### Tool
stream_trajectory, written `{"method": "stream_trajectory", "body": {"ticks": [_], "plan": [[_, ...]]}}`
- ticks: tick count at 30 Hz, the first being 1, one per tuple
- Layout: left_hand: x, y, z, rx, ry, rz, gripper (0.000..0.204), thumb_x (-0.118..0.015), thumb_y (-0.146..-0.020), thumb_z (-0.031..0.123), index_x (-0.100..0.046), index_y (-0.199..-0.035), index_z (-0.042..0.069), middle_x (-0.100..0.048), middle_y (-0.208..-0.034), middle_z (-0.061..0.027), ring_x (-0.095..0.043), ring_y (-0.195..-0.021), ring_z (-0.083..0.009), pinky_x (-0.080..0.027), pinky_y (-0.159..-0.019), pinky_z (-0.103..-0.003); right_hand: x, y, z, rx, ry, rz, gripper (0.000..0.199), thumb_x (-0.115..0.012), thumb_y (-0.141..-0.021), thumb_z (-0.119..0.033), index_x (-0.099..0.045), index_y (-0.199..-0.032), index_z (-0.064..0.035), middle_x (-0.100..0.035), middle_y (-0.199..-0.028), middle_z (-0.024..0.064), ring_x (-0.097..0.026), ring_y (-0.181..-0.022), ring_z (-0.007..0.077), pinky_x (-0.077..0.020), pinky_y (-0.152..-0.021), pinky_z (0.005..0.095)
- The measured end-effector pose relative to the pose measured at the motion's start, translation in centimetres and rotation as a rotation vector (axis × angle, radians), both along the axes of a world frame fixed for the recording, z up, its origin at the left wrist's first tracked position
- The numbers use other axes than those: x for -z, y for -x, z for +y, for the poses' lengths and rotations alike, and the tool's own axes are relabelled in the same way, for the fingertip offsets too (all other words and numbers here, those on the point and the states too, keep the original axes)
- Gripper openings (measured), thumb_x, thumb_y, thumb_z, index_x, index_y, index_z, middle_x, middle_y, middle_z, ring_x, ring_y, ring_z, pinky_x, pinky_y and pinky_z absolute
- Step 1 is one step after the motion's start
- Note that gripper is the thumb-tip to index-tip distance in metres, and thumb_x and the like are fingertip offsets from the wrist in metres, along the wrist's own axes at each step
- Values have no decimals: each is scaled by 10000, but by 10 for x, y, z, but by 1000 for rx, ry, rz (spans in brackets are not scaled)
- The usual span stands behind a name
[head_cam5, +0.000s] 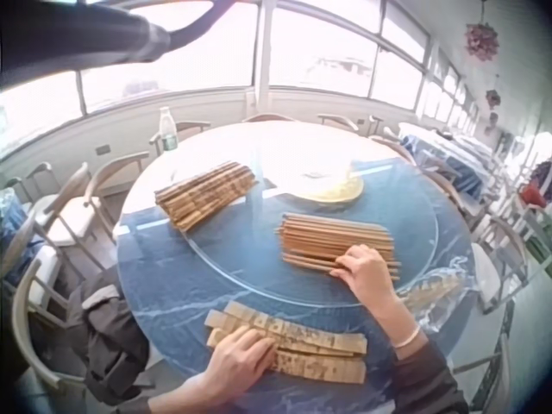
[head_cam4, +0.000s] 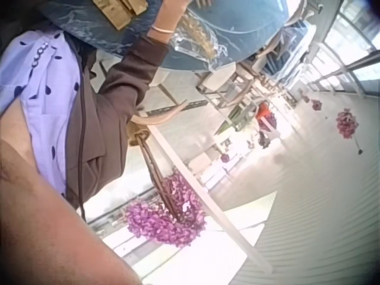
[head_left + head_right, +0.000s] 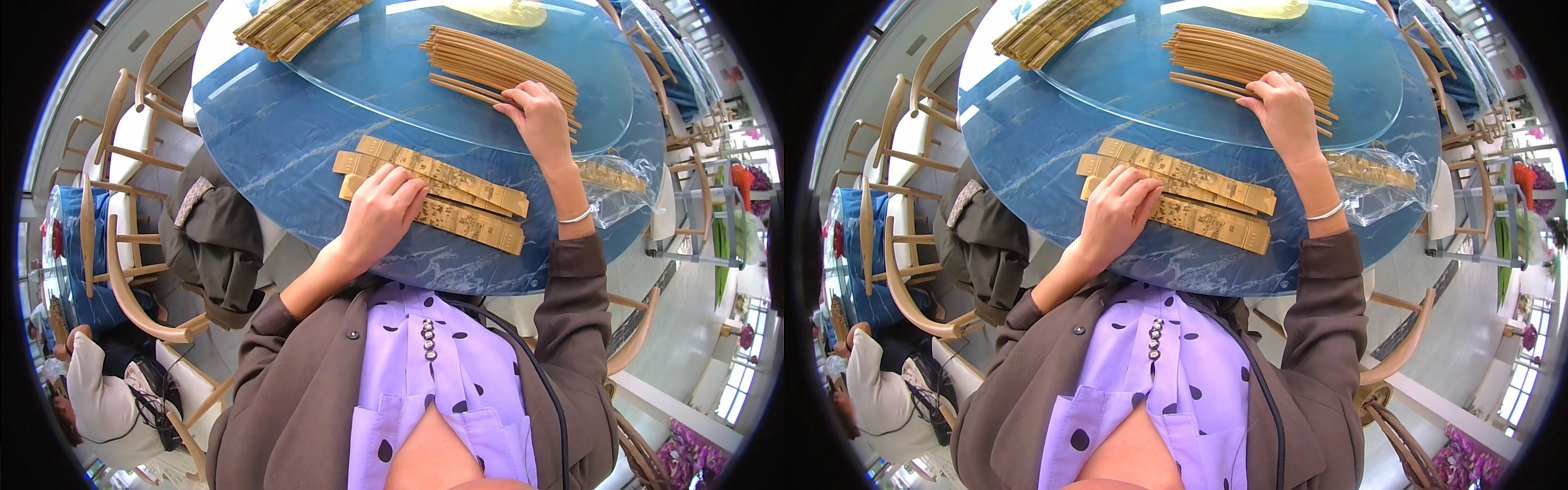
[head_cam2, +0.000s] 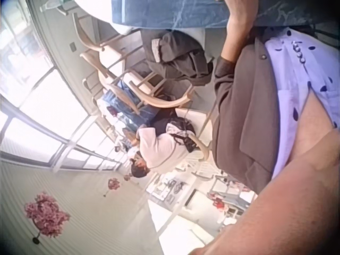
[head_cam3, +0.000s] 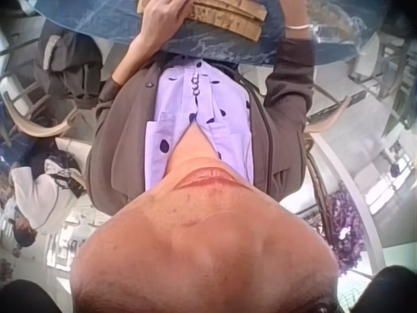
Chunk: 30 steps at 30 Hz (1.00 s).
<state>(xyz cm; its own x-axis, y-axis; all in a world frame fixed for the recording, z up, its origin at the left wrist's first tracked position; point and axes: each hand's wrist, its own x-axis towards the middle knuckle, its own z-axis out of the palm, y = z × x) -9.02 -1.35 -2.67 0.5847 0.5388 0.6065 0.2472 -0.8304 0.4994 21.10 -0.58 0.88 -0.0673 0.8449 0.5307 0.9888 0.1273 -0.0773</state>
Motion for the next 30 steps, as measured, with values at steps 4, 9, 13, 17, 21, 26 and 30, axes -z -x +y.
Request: {"method": "stream_trajectory", "body": {"ticks": [4, 9, 13, 17, 21, 26, 30], "plan": [[1, 1, 0, -7, 2, 12, 88, -707, -818, 26, -656, -888, 12, -620, -844, -102, -610, -797, -292, -516, -699, -386, 1, 2, 0, 0, 6, 3, 248, -761, -811, -279, -740, -916, -56, -674, -893, 49, -626, -911, 261, -509, -825, 387], [1, 0, -1, -11, -4, 1, 80, -708, -821, 26, -663, -886, 12, -629, -851, -104, -613, -802, -295, -516, -702, -385, -1, 3, -2, -66, -13, 41, 200, -756, -816, -236, -728, -907, -60, -668, -886, 47, -624, -906, 256, -506, -824, 377], [-4, 0, -1, -8, -11, -1, 78, -708, -823, 19, -669, -890, 8, -637, -857, -105, -617, -803, -298, -516, -704, -385, 2, 1, -4, -52, 11, 16, 142, -741, -822, -195, -688, -873, -73, -650, -875, 39, -616, -906, 250, -500, -826, 375], [-4, 0, -3, -20, -21, 2, 77, -696, -836, 15, -653, -899, 8, -621, -845, -111, -603, -797, -312, -513, -705, -406, 8, 2, 0, -35, 17, -47, 145, -732, -829, -193, -645, -877, -88, -637, -905, 36, -616, -926, 236, -494, -826, 365], [-2, -2, -2, -26, -44, 23, 75, -697, -841, 17, -655, -902, 6, -621, -855, -118, -603, -802, -317, -513, -710, -409, 10, 1, -3, -1, 44, -53, 181, -739, -824, -220, -661, -924, -90, -637, -923, 40, -618, -943, 235, -503, -841, 370], [-5, -3, -2, -33, -45, 23, 76, -699, -837, 12, -655, -899, 9, -622, -868, -121, -605, -807, -317, -512, -710, -406, 11, 1, -4, -32, -43, -51, 246, -742, -825, -244, -687, -1007, -88, -637, -939, 42, -618, -966, 237, -509, -860, 364], [-4, -2, -2, -42, -52, -3, 75, -698, -834, 7, -654, -895, 11, -623, -861, -116, -606, -798, -311, -512, -703, -400, 12, 8, -5, -29, -28, -53, 183, -723, -842, -231, -658, -936, -88, -618, -928, 43, -608, -953, 235, -503, -857, 361]]}}
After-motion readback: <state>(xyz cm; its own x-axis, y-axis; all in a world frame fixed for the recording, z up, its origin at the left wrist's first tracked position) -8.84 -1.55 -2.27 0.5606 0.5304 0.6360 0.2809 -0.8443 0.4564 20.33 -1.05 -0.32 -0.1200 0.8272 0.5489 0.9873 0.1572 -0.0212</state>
